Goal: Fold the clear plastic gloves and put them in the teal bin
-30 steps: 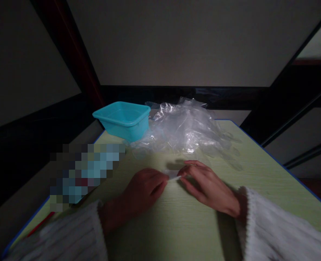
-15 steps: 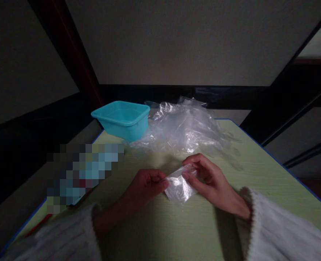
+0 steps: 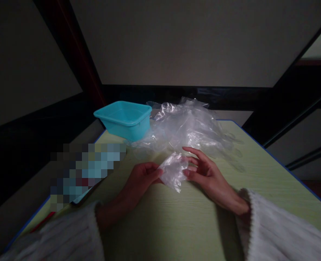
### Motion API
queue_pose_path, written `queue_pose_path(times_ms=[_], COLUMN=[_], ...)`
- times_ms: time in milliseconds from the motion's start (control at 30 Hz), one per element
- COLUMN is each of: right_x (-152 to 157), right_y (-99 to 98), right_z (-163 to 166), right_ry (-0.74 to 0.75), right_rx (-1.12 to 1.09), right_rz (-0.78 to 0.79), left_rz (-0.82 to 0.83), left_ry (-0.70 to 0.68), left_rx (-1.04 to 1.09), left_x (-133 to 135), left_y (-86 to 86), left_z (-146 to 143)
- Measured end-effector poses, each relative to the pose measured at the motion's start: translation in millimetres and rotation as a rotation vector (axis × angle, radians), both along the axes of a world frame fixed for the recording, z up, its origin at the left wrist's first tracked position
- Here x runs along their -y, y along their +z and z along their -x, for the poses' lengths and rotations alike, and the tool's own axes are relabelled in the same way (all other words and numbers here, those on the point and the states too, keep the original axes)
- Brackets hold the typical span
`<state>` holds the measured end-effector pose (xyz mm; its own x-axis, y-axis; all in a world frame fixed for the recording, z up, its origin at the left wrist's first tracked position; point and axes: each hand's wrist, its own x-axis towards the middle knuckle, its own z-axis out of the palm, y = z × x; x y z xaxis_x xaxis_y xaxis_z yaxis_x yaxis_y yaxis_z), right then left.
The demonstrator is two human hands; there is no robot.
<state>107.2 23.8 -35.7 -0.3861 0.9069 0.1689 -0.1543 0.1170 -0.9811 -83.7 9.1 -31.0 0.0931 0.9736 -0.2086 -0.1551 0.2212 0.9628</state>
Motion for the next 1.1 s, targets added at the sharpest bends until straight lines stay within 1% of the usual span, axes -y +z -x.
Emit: queue_pose_path(times_ms=[167, 433, 533, 700, 900, 1100], right_x=[4, 16, 18, 19, 23, 24], right_y=[-6.0, -3.1, -3.6, -3.7, -2.7, -2.1], right_z=[6, 16, 17, 18, 20, 19], right_ry=[-0.014, 0.054, 0.086, 0.114, -0.006, -0.119], right_rx=[-0.060, -0.202, -0.199, -0.108, 0.037, 0.092], right_rz=[0.049, 0.068, 0.087, 0.066, 0.000, -0.021], left_rz=[0.021, 0.052, 0.057, 0.054, -0.005, -0.046], left_ry=[0.075, 0.106, 0.137, 0.170, 0.107, 0.027], left_rx=[0.105, 0.207, 0.195, 0.156, 0.085, -0.024], left_x=[-2, -3, -3, -1, 1, 4], left_y=[-0.4, 3.8, 2.7, 1.0, -2.0, 0.7], left_z=[-1, 0, 0, -2, -2, -3])
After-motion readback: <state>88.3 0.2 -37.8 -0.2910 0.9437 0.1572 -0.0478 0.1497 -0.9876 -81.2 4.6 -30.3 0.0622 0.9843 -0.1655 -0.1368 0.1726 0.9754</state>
